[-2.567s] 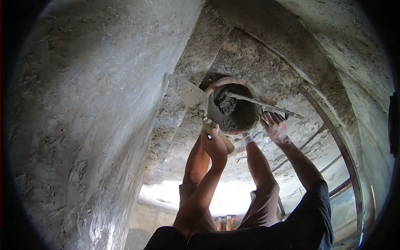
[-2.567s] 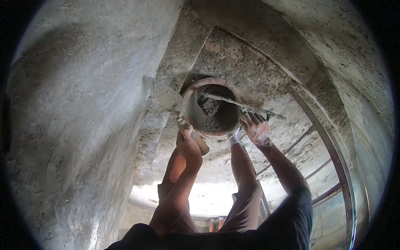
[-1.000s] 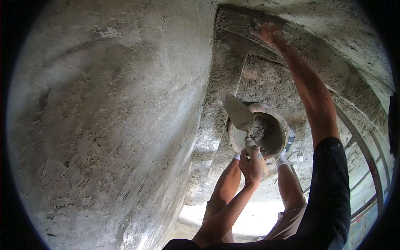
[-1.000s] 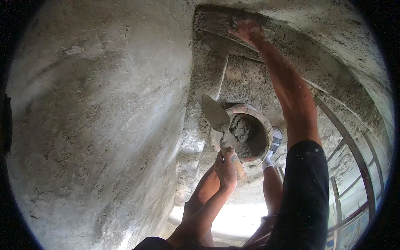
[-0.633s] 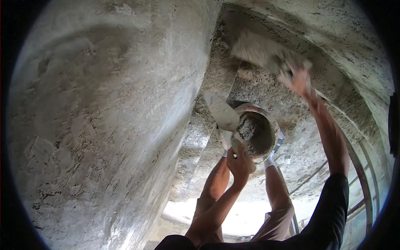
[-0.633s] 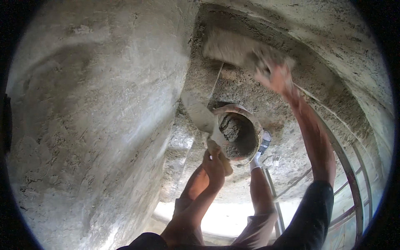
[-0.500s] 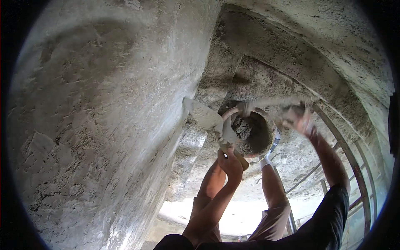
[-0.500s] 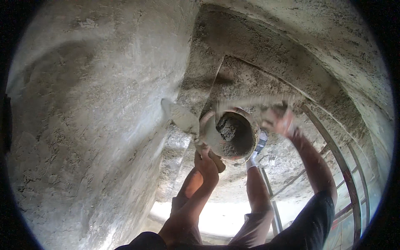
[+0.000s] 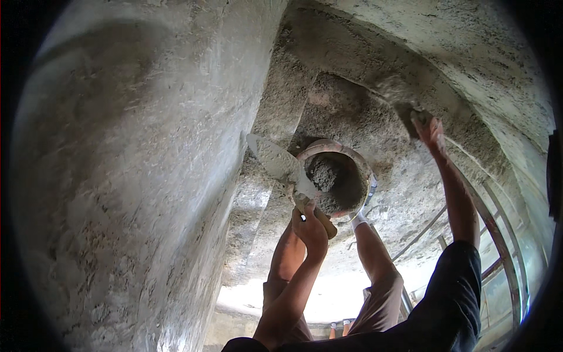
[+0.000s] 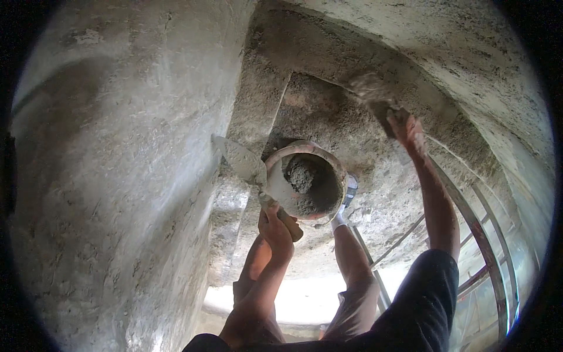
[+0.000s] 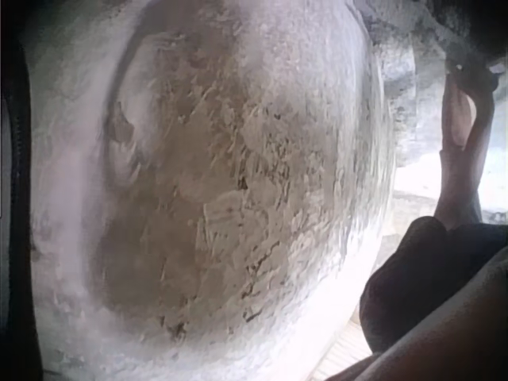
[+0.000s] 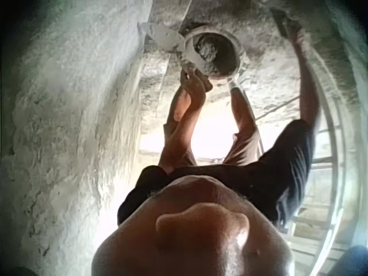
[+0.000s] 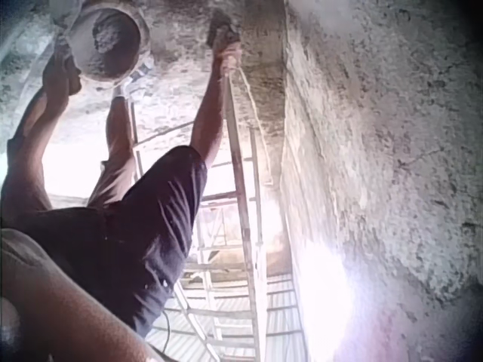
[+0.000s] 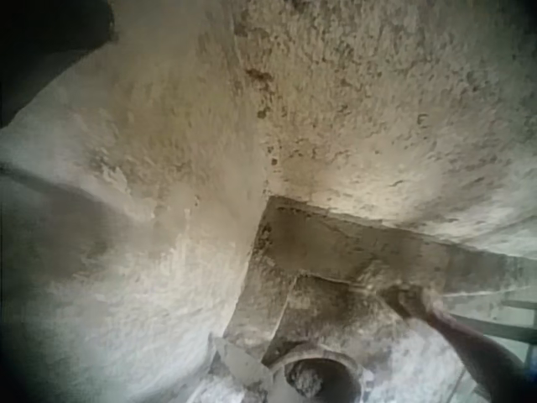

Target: Smoothing mortar onto a concrete wall using a trowel and a hawk.

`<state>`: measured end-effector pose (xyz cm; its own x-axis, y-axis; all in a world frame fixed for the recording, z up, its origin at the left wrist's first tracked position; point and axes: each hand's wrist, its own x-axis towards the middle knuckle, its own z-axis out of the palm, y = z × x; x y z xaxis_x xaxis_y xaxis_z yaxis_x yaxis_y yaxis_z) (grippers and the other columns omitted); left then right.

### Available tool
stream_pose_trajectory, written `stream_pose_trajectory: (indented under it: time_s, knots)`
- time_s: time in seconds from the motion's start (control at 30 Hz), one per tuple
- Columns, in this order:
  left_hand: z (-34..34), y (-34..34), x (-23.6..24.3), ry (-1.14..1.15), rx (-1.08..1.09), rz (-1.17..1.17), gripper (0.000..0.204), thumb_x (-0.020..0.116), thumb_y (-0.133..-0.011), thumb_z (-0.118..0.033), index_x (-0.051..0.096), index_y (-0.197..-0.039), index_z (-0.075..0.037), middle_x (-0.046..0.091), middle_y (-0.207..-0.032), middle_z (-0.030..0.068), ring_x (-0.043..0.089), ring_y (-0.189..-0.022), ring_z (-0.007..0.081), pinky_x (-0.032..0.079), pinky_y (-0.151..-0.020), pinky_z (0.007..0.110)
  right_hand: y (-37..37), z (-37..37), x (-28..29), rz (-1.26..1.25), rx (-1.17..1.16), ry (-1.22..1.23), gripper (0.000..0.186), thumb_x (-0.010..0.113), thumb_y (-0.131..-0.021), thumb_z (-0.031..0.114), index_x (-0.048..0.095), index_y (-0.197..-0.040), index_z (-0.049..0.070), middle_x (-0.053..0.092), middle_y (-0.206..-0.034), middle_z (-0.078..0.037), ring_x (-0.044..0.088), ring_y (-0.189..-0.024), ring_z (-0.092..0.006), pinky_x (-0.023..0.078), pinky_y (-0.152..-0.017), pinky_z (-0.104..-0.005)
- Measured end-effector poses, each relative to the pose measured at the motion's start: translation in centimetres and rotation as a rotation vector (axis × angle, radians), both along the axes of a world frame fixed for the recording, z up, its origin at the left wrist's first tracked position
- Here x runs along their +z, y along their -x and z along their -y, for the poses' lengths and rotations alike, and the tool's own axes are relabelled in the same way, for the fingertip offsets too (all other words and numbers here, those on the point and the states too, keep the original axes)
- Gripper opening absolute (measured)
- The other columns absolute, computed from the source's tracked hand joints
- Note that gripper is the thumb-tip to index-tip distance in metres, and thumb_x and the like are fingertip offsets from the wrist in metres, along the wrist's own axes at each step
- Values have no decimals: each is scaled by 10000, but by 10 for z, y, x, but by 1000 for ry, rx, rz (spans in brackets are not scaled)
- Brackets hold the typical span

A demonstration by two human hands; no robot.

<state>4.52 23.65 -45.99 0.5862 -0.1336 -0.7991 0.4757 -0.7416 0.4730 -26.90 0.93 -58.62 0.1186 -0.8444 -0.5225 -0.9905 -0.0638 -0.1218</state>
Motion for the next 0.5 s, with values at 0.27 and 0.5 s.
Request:
stream_pose_trajectory:
  time_s: [0.27, 0.5]
  knots:
    - [28, -14, 17, -41, 117, -77, 260, 547, -821, -199, 556, -880, 54, 551, -801, 104, 515, -782, 187, 411, -721, 315, -21, 48, -26, 22, 118, 74, 590, 479, -808, 545, 539, -1136, 59, 602, -968, -237, 601, -776, -391, 485, -677, -464]
    - [26, -9, 14, -49, -130, -65, 348, 483, -845, -231, 531, -1055, 42, 542, -915, 83, 526, -783, 167, 464, -648, 278, -112, 159, -126, -1126, 1174, 258, 640, 475, -889, 257, 96, -1399, 332, 294, -1361, -241, 609, -803, -364, 537, -431, -419]
